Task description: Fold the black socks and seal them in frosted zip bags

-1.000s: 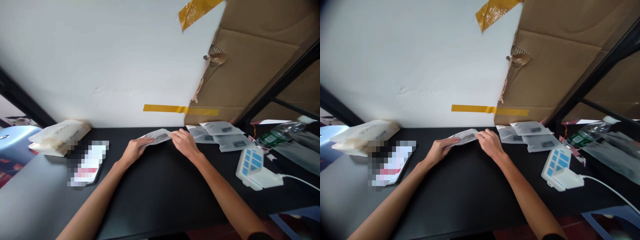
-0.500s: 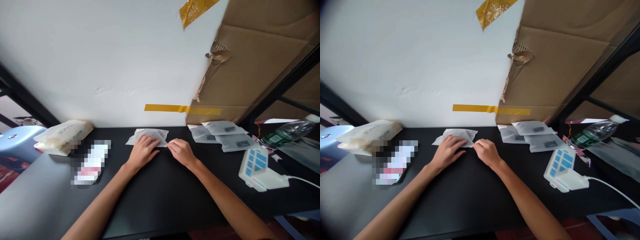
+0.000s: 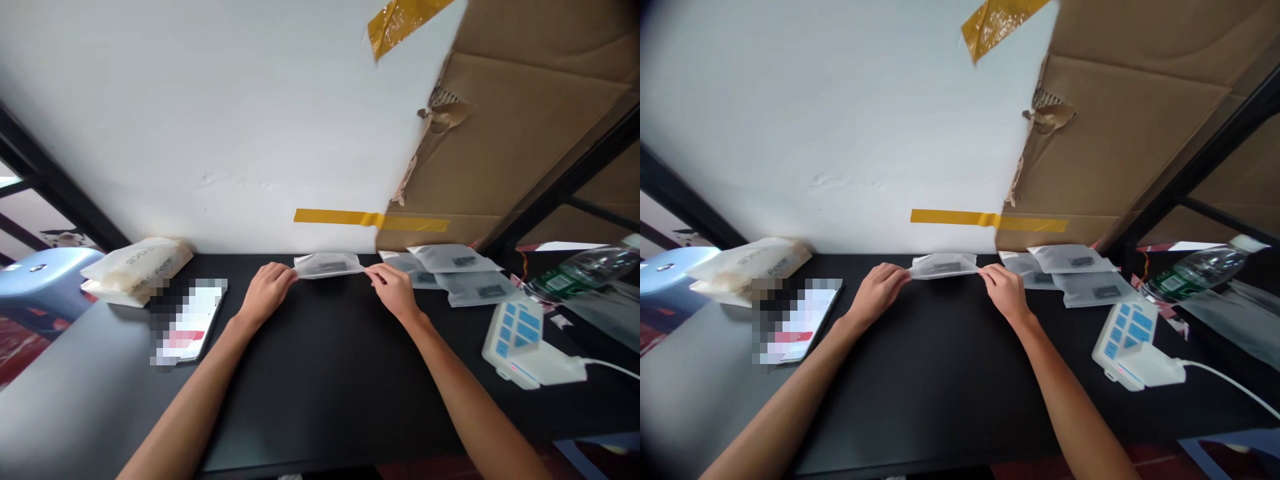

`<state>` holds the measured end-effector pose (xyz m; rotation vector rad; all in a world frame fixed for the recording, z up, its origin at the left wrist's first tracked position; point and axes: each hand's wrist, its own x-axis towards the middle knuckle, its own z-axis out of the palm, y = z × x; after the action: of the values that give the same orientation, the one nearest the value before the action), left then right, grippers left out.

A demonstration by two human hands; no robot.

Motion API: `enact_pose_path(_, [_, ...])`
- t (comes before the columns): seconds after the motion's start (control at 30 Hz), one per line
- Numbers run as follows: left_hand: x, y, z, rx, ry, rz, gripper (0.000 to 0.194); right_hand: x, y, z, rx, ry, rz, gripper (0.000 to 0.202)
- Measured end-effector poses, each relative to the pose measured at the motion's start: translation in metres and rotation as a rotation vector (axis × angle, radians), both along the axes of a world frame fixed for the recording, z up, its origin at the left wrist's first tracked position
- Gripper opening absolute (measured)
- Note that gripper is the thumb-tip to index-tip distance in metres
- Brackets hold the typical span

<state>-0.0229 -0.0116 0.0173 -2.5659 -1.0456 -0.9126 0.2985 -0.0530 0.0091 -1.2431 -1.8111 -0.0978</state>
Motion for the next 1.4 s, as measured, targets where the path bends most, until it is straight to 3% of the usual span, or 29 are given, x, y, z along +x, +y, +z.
enact_pose_path(0.13, [-0.007, 0.003, 0.003, -0.048, 0.099, -0.054, 0.024, 0.012, 0.005, -0.004, -0.041, 0.019, -0.007, 0.023])
enact_pose_path(0.3, [-0.007, -0.003, 0.007, -0.089, 0.116, -0.036, 0.027, 0.003, 0.003, -0.004, -0.069, -0.045, 0.016, 0.025])
enact_pose_path(0.47, [0.007, -0.011, -0.005, -0.269, 0.167, -0.045, 0.028, -0.015, 0.0, -0.007, -0.179, -0.1, 0.103, 0.023])
enact_pose_path(0.63, [0.015, -0.013, -0.011, -0.394, 0.202, -0.049, 0.028, -0.022, -0.004, -0.006, -0.164, -0.12, -0.003, 0.022])
enact_pose_path(0.83, [0.015, -0.014, -0.01, -0.408, 0.171, 0.001, 0.023, -0.041, -0.013, -0.009, -0.27, -0.245, 0.146, 0.019])
enact_pose_path(1.03, [0.014, -0.014, -0.006, -0.259, 0.169, 0.178, 0.032, -0.046, -0.013, -0.012, -0.322, -0.231, 0.159, 0.02])
enact_pose_path(1.17, [0.01, -0.01, -0.011, -0.336, 0.186, 0.241, 0.025, -0.051, -0.016, -0.012, -0.295, -0.2, 0.205, 0.027])
enact_pose_path(1.3, [0.007, -0.006, -0.014, -0.357, 0.171, 0.22, 0.025, -0.06, -0.021, -0.011, -0.284, -0.169, 0.261, 0.036])
enact_pose_path(1.4, [0.006, -0.006, -0.013, -0.361, 0.106, 0.18, 0.036, -0.065, -0.023, -0.012, -0.319, -0.182, 0.27, 0.041])
